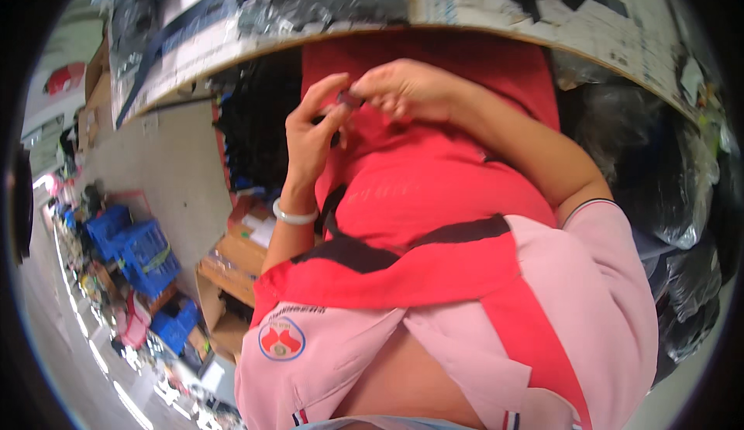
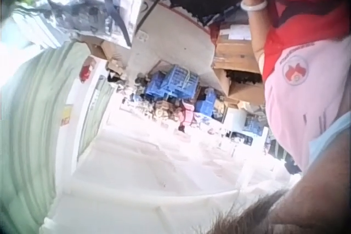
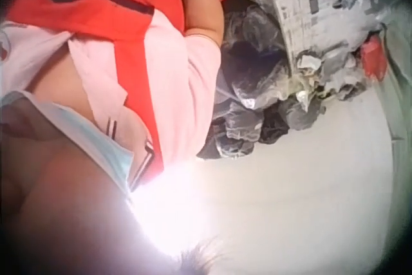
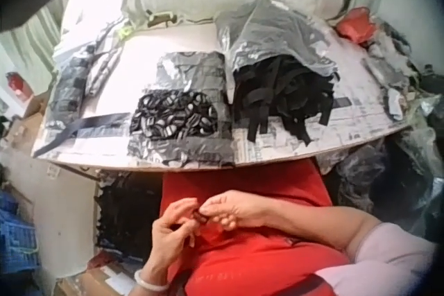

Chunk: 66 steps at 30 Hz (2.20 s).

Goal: The recorder is threading black plastic buckles onto black nylon straps as part of a manufacturing assembly process.

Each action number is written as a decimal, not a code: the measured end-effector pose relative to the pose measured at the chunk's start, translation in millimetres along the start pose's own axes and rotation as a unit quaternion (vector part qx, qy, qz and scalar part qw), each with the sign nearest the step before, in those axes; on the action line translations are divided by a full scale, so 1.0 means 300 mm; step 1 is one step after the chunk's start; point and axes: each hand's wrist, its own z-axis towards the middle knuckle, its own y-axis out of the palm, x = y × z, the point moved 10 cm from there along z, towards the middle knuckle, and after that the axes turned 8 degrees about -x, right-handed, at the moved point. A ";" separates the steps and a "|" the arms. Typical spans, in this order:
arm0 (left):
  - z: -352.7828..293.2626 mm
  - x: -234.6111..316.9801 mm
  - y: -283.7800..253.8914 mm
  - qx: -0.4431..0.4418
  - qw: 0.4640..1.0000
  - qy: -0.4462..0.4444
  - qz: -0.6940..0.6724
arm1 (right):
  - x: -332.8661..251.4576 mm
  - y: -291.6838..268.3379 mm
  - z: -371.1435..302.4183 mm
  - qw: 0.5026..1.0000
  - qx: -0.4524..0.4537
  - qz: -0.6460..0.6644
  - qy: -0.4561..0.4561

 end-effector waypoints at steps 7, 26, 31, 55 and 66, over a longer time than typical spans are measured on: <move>0.112 -0.028 0.046 0.002 0.996 0.004 -0.092 | -0.289 -0.029 -0.159 0.847 0.194 -0.463 -0.173; 0.131 -0.078 0.209 -0.110 0.955 -0.125 -0.245 | -0.574 0.103 -0.395 0.550 0.363 -0.736 -0.151; 0.163 -0.022 0.228 -0.118 0.953 -0.102 -0.258 | -0.240 0.027 -0.274 0.798 0.174 -0.565 -0.119; 0.085 -0.014 0.120 0.024 0.999 0.000 -0.042 | -0.125 -0.042 -0.181 0.952 0.177 -0.223 -0.111; 0.069 0.116 0.130 0.049 0.944 0.194 0.262 | -0.115 -0.023 -0.150 0.982 0.102 -0.012 -0.155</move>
